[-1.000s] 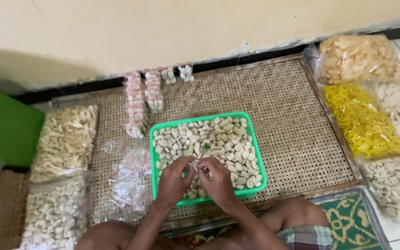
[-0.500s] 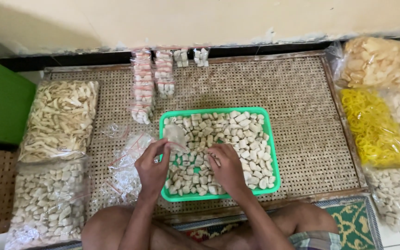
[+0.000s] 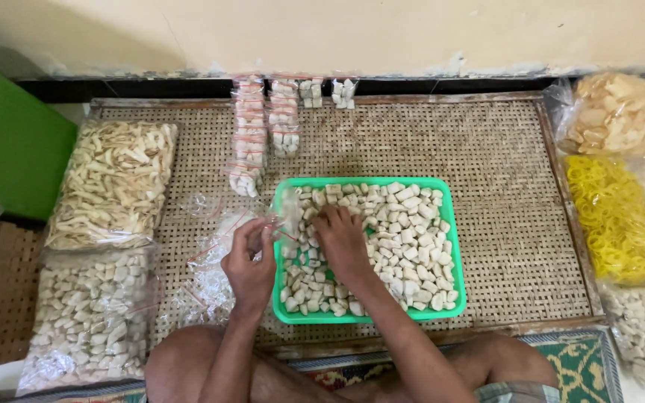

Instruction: The person sits on a mat and repeatedly picks small white food pieces from a green tray, places them into small clear plastic bags, and sets the filled bags aside. The person handles the food pieces by hand and arranges the sealed bags in a row on the mat.

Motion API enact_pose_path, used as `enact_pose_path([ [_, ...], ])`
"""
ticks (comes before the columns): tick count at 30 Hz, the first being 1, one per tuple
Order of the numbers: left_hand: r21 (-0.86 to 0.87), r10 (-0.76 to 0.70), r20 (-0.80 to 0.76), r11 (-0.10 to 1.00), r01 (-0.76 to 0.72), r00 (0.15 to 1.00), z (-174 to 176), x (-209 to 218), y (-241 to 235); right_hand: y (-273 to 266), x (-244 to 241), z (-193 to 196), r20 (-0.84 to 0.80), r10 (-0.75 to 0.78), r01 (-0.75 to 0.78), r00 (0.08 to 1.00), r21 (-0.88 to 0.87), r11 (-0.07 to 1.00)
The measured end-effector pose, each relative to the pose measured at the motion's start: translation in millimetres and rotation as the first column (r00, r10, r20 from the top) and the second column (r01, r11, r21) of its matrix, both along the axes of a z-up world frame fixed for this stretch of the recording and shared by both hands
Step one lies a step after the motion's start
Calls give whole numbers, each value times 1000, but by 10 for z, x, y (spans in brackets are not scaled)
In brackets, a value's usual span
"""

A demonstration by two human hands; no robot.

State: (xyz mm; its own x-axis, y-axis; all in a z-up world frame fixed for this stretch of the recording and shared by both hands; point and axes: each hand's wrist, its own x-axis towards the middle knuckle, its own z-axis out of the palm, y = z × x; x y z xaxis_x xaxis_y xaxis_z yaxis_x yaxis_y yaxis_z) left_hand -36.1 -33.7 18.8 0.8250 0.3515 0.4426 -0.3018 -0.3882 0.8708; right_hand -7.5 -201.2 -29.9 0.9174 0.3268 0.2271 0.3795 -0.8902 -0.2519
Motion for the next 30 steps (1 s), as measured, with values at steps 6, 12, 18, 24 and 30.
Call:
enact_pose_path([
  [6,-68,-20,37,997,23,999,-106,29,-23,-207,-66,-65,-27,-138,140,990,73,987],
  [12,124,-31,134,992,14,990,-250,-25,-86,-537,-276,23,-190,-220,238,957,74,969],
  [18,176,-70,151,983,43,986,-257,-2,-113,-283,-240,491,-191,-158,176,969,81,981],
  [24,249,-105,156,966,64,982,184,-39,-48,-64,-119,48,-59,-6,7,998,11,1000],
  [30,81,-69,136,995,58,988,-8,58,5,94,-198,26,-19,-13,13,1000,-2,1000],
])
